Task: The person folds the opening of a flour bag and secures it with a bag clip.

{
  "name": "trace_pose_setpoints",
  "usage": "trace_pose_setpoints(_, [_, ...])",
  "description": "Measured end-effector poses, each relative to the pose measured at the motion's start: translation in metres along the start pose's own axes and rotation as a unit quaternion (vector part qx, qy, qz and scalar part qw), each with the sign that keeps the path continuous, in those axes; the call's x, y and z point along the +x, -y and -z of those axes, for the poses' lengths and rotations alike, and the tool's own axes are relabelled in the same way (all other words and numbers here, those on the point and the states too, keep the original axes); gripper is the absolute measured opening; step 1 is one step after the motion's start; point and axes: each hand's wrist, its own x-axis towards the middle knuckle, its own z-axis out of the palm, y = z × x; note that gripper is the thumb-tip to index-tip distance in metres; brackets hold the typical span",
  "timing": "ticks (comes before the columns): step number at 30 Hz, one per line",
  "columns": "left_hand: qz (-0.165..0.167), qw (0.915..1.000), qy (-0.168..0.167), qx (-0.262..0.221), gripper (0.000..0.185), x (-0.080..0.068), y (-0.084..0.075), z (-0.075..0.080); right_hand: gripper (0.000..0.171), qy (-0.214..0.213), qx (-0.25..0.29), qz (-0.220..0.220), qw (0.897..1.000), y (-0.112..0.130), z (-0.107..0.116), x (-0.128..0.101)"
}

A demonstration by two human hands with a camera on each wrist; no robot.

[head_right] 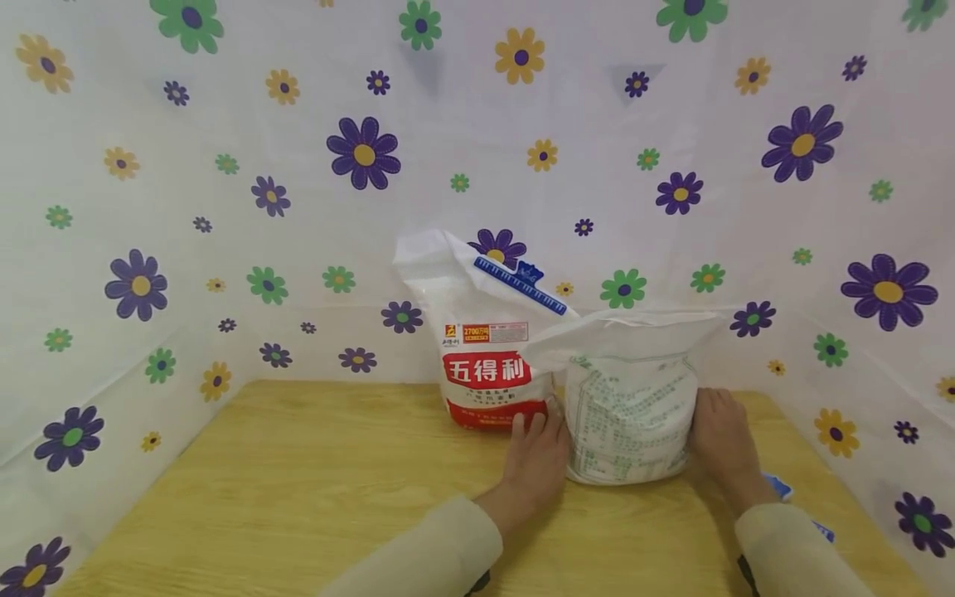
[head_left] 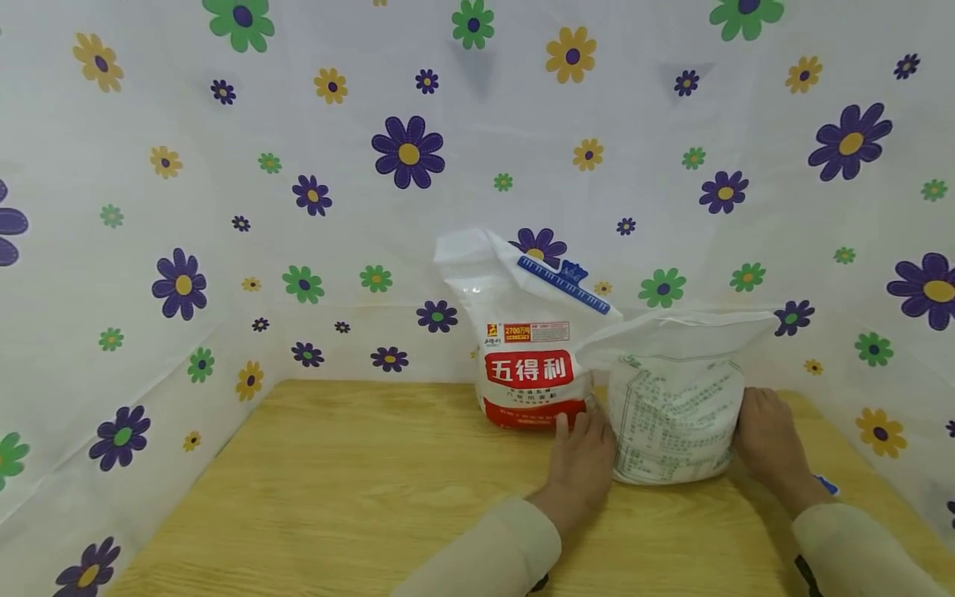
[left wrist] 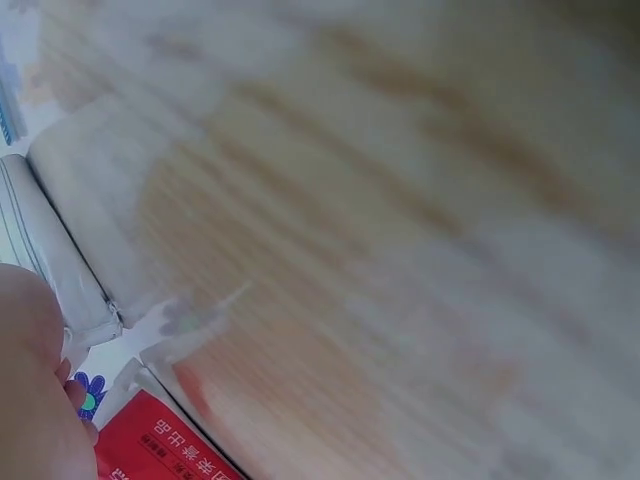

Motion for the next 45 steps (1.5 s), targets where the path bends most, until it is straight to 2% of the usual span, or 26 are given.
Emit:
trace_pose_setpoints(6, [-0.006,0.9997,0.003,0.021,0.085,-0.001,0.001,0.0,0.012,-0.01,-0.005,-0.02,1.0,0.001,-0.002,-0.005])
trace_pose_setpoints(12, [-0.013,0.9997,0.009,0.017,0.086,-0.003,0.004,0.001,0.016,0.002,-0.018,-0.034,0.999,0.002,-0.004,-0.008])
trace_pose_setpoints(17, [-0.012,0.9998,0.007,0.015,0.08,-0.004,0.005,0.001,0.016,-0.005,-0.006,-0.026,1.0,0.003,-0.002,-0.008])
trace_pose_setpoints(24, [-0.013,0.9998,0.015,-0.001,0.082,-0.005,0.007,0.004,0.016,-0.019,0.016,-0.013,1.0,0.004,0.001,-0.007])
trace_pose_setpoints(26, [-0.014,0.9998,0.01,-0.005,0.082,-0.005,0.008,0.004,0.015,-0.024,0.016,-0.007,1.0,0.004,0.002,-0.007])
trace_pose_setpoints(30, [-0.004,0.9997,-0.003,-0.023,0.072,-0.006,0.012,0.0,0.013,-0.037,0.021,0.007,0.999,0.004,-0.001,-0.008])
trace_pose_setpoints(33, [0.004,0.9993,-0.009,-0.037,0.059,-0.008,0.014,-0.003,0.013,-0.031,0.028,0.01,0.999,0.007,-0.002,-0.009])
trace_pose_setpoints(37, [-0.003,0.9994,-0.013,-0.033,0.053,-0.013,0.019,-0.005,0.013,-0.006,0.032,-0.002,0.999,0.013,0.0,-0.01])
trace_pose_setpoints(41, [-0.014,0.9995,-0.008,-0.028,0.06,-0.016,0.023,-0.005,0.012,0.01,0.038,-0.01,0.999,0.016,0.002,-0.009])
trace_pose_setpoints(45, [-0.019,0.9993,-0.006,-0.032,0.061,-0.018,0.025,-0.005,0.01,0.008,0.044,-0.002,0.999,0.017,0.003,-0.01])
